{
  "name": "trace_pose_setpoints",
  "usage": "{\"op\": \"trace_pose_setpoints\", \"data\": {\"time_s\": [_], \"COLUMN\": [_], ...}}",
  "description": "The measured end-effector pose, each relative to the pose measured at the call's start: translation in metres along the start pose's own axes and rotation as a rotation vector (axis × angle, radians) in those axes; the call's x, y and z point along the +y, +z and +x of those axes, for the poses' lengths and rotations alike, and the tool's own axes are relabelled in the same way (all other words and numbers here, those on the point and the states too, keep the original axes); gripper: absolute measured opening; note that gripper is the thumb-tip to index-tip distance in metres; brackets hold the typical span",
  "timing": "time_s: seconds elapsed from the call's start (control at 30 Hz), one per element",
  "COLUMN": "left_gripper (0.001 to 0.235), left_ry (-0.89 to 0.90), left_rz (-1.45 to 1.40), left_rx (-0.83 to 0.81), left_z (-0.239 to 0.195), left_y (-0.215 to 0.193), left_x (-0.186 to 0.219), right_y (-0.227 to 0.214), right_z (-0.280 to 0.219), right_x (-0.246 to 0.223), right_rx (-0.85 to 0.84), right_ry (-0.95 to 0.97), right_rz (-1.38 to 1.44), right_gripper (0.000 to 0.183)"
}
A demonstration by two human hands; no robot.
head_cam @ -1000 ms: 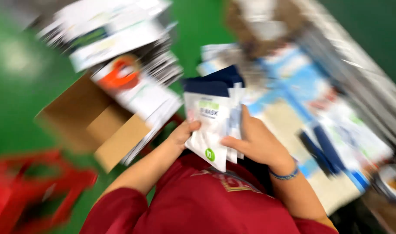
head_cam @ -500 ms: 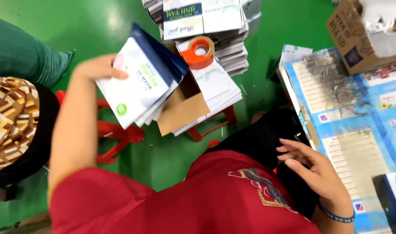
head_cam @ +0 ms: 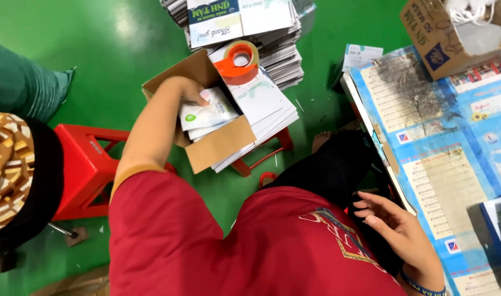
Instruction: Packing face masks into individual plastic bags and then placing the bags into a cardboard box.
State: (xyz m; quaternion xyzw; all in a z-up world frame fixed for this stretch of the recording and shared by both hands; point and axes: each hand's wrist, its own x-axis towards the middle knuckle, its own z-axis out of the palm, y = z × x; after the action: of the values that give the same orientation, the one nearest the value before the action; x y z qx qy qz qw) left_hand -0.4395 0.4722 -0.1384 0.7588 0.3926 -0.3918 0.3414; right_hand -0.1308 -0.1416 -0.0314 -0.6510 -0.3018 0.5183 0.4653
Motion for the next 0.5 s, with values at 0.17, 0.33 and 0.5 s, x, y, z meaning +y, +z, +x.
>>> {"op": "trace_pose_setpoints", "data": {"time_s": [0.17, 0.33, 0.5], "left_gripper": [0.046, 0.088, 0.067], "left_ry": [-0.196, -0.212, 0.084], "left_rz": [0.337, 0.056, -0.144], "left_rx": [0.672, 0.750, 0.840], "left_z": [-0.032, -0.014, -0.119], "left_y": [0.057, 0.118, 0.113], "left_x": [0.047, 0.032, 0.059], "right_y": [-0.005, 0.002, -0.002], "right_z": [-0.004, 0.002, 0.006], "right_x": [0.010, 0.006, 0.011], "right_rx": [0.035, 0.002, 0.024], "right_ry": [0.016, -0.004, 0.032], "right_rz": [-0.013, 0.047, -0.037], "right_gripper": [0.052, 0.049, 0.050]}}
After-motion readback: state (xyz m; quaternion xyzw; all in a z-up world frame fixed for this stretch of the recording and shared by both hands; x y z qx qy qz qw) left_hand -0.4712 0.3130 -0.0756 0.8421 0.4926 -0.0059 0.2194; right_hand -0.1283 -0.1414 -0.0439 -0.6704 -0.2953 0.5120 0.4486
